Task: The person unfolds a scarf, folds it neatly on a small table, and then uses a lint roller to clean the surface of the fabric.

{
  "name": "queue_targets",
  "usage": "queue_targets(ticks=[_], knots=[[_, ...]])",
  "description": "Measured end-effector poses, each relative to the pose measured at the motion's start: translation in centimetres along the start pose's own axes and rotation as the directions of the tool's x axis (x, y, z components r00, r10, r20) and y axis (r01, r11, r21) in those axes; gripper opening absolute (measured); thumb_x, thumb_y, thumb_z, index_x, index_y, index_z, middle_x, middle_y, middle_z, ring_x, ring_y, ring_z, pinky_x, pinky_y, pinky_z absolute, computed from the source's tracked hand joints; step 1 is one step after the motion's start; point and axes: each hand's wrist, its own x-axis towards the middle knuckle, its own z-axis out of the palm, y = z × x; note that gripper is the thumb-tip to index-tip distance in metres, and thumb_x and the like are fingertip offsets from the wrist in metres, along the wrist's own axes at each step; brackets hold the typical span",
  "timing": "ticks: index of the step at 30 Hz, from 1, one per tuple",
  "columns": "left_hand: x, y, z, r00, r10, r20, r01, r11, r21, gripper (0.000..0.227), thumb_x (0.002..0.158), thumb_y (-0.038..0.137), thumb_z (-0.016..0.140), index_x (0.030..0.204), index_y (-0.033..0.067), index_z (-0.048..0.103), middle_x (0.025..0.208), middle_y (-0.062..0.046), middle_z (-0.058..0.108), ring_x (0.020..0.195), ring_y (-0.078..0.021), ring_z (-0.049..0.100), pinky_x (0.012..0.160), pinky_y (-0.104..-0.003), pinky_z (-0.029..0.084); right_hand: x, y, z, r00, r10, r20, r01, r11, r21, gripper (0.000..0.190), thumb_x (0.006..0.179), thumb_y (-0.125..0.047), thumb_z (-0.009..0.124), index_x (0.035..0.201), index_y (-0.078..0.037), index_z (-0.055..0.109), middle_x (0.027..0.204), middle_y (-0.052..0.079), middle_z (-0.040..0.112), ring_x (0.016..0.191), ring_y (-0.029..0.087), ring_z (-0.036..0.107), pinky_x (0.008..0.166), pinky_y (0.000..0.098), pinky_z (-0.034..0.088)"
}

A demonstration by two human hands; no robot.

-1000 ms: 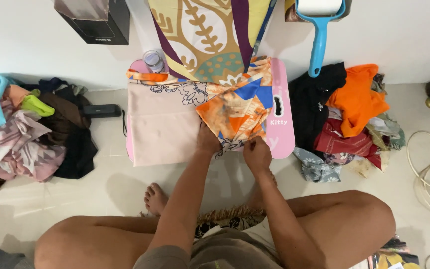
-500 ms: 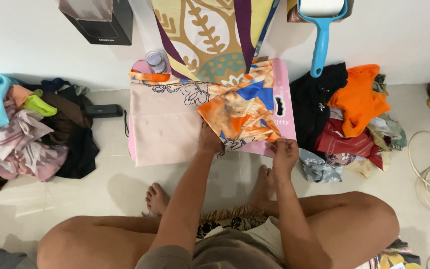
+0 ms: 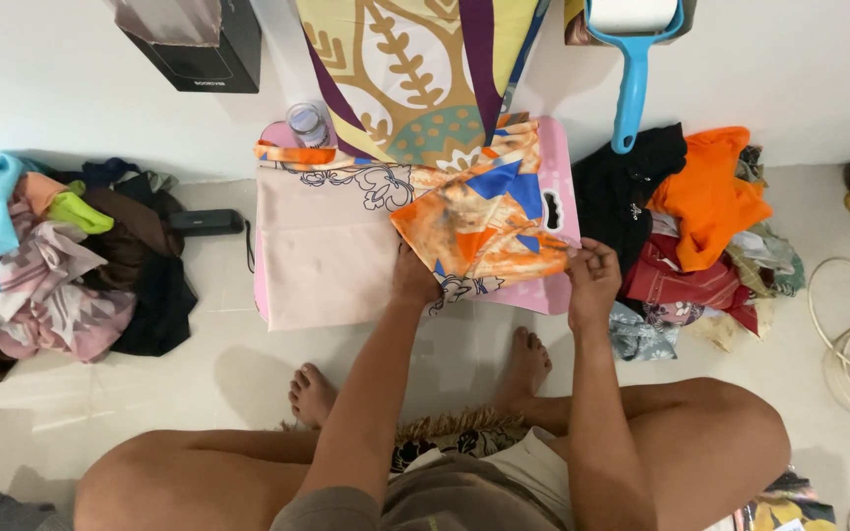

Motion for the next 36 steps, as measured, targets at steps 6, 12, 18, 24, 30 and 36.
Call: queue_targets(ticks=[6, 12, 18, 24, 30, 36], knots=[[-0.3, 0.1, -0.5, 1.0, -0.005, 0.006, 0.005, 1.0, 0.0, 0.075, 0.086, 0.021, 0.054, 0.158, 0.0088, 0.037, 0.166, -0.008, 0.034, 0.158, -0.0303, 0.013, 0.13, -0.055, -0.003, 0.3, 1.9, -1.8, 0.988, -0.152, 0.016, 0.152, 0.966, -0.211, 0.028, 0.091, -0.002, 0.083, 0.114, -0.005, 0.067, 0.081, 0.005, 0.065, 0.067, 0.009, 0.059, 0.068, 0.0239, 0.053], [-0.6, 0.1, -1.3, 1.0, -0.016, 0.0, 0.016, 1.0, -0.002, 0.075, 0.085, 0.019, 0.055, 0.158, 0.0083, 0.038, 0.166, -0.008, 0.034, 0.158, -0.0306, 0.013, 0.13, -0.055, -0.003, 0.7, 4.8, -3.1, 0.991, -0.008, -0.135, -0.049, 0.909, -0.414, 0.035, 0.075, -0.018, 0.096, 0.098, -0.005, 0.072, 0.081, 0.005, 0.063, 0.072, 0.012, 0.057, 0.063, 0.0259, 0.05], [-0.3, -0.6, -2.6, 1.0, -0.022, -0.004, 0.022, 1.0, -0.002, 0.075, 0.085, 0.017, 0.055, 0.157, 0.0079, 0.039, 0.166, -0.009, 0.034, 0.158, -0.0309, 0.013, 0.13, -0.055, -0.002, 1.8, 7.4, -4.4, 0.986, 0.1, -0.133, -0.163, 0.736, -0.658, 0.029, 0.065, -0.019, 0.092, 0.087, -0.011, 0.075, 0.069, 0.002, 0.064, 0.063, 0.013, 0.06, 0.055, 0.0283, 0.048], [-1.2, -2.4, -3.3, 0.997, -0.069, 0.035, 0.07, 0.996, -0.057, 0.075, 0.088, 0.019, 0.053, 0.159, 0.0071, 0.034, 0.168, -0.012, 0.027, 0.159, -0.0329, 0.008, 0.129, -0.058, -0.001, 1.9, 7.2, -4.8, 0.971, 0.201, -0.133, -0.241, 0.792, -0.56, 0.019, 0.072, -0.007, 0.084, 0.08, -0.003, 0.067, 0.064, 0.01, 0.058, 0.05, 0.02, 0.06, 0.045, 0.0326, 0.052], [-2.7, 0.3, -2.1, 0.893, -0.086, -0.441, -0.003, 0.98, -0.197, 0.061, 0.084, 0.02, 0.066, 0.139, -0.0023, 0.053, 0.148, -0.027, 0.041, 0.139, -0.0481, 0.033, 0.117, -0.061, 0.022, 0.9, 5.1, -2.1, 0.977, 0.211, -0.039, -0.203, 0.851, -0.485, 0.019, 0.074, -0.003, 0.082, 0.081, -0.001, 0.064, 0.063, 0.009, 0.056, 0.048, 0.017, 0.058, 0.044, 0.0281, 0.049], [-2.2, 9.7, 0.8, 0.79, 0.13, -0.599, -0.332, 0.912, -0.24, 0.08, 0.071, 0.041, 0.08, 0.14, 0.0087, 0.056, 0.125, -0.012, 0.059, 0.118, -0.0334, 0.061, 0.101, -0.05, 0.047, -2.2, 0.7, 2.1, 0.973, 0.157, 0.172, -0.074, 0.909, -0.411, 0.013, 0.083, -0.007, 0.082, 0.084, -0.003, 0.07, 0.066, 0.007, 0.055, 0.056, 0.015, 0.057, 0.051, 0.0278, 0.048]])
